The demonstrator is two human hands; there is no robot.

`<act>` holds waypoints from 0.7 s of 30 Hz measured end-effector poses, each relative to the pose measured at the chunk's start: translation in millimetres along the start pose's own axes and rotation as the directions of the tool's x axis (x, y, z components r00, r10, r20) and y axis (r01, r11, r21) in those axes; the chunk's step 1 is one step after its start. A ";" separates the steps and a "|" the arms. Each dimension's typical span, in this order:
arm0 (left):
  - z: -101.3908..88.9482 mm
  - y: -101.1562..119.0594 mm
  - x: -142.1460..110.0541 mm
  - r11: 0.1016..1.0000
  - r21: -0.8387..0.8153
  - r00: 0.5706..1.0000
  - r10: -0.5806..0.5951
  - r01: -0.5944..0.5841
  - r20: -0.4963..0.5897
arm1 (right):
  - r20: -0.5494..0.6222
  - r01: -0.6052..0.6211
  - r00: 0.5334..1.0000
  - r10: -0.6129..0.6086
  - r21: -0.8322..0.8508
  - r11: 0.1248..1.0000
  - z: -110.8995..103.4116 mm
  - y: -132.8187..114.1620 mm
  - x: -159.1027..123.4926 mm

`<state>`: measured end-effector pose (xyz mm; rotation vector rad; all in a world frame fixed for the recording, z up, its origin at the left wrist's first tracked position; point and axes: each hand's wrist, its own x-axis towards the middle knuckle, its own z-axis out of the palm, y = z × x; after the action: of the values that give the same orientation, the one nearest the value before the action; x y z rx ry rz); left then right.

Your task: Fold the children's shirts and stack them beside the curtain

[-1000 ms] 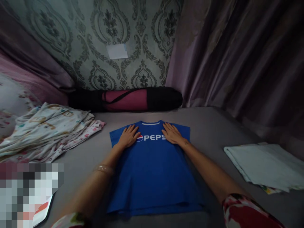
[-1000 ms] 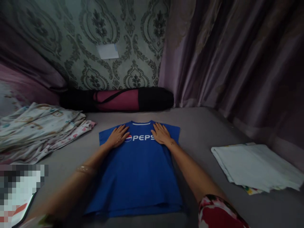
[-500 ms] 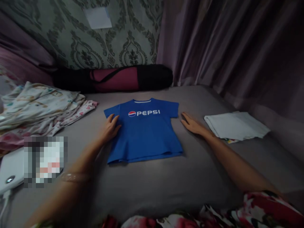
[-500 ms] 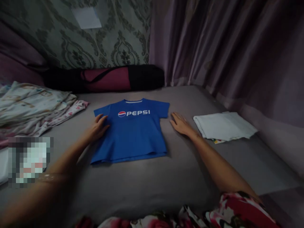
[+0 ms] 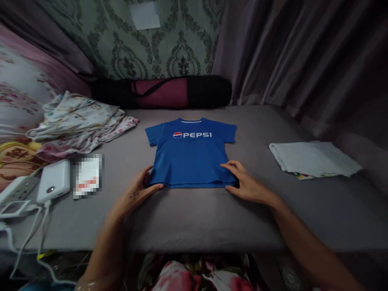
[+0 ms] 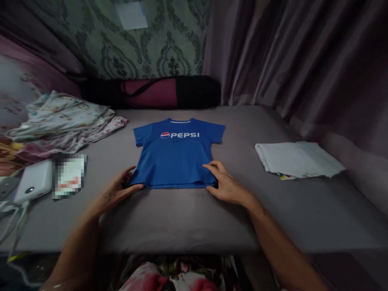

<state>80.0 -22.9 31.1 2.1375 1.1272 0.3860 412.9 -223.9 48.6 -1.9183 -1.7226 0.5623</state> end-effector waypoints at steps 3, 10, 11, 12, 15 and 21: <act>4.9 -3.1 -5.6 0.997 -0.080 0.998 0.008 -0.013 -0.060 | 0.003 -0.004 1.000 0.004 -0.008 1.000 3.8 5.7 -1.0; 1.5 -12.3 -5.9 0.960 -0.278 0.999 -0.042 0.031 -0.034 | -0.132 -0.014 0.991 0.009 -0.035 0.999 11.7 11.5 1.3; 2.3 -11.7 -4.5 0.959 -0.282 0.998 -0.053 0.038 -0.045 | -0.156 -0.013 0.988 0.004 -0.053 0.999 13.7 10.9 1.8; 4.1 -10.8 -2.7 0.961 -0.274 0.996 -0.065 0.045 -0.062 | -0.172 -0.017 0.985 0.005 -0.070 0.997 15.5 9.8 2.1; 14.0 -8.2 4.1 0.980 -0.185 0.987 -0.097 0.072 -0.128 | -0.160 -0.029 0.987 0.014 -0.094 0.995 17.9 5.0 0.9; 29.0 -8.7 8.6 0.998 0.054 0.964 -0.020 0.036 -0.265 | -0.066 -0.015 0.998 0.013 -0.024 1.000 15.3 4.6 -4.3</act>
<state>95.3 -24.9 3.7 2.1638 1.3300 0.6485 406.8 -227.2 33.6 -1.9449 -1.6834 0.4801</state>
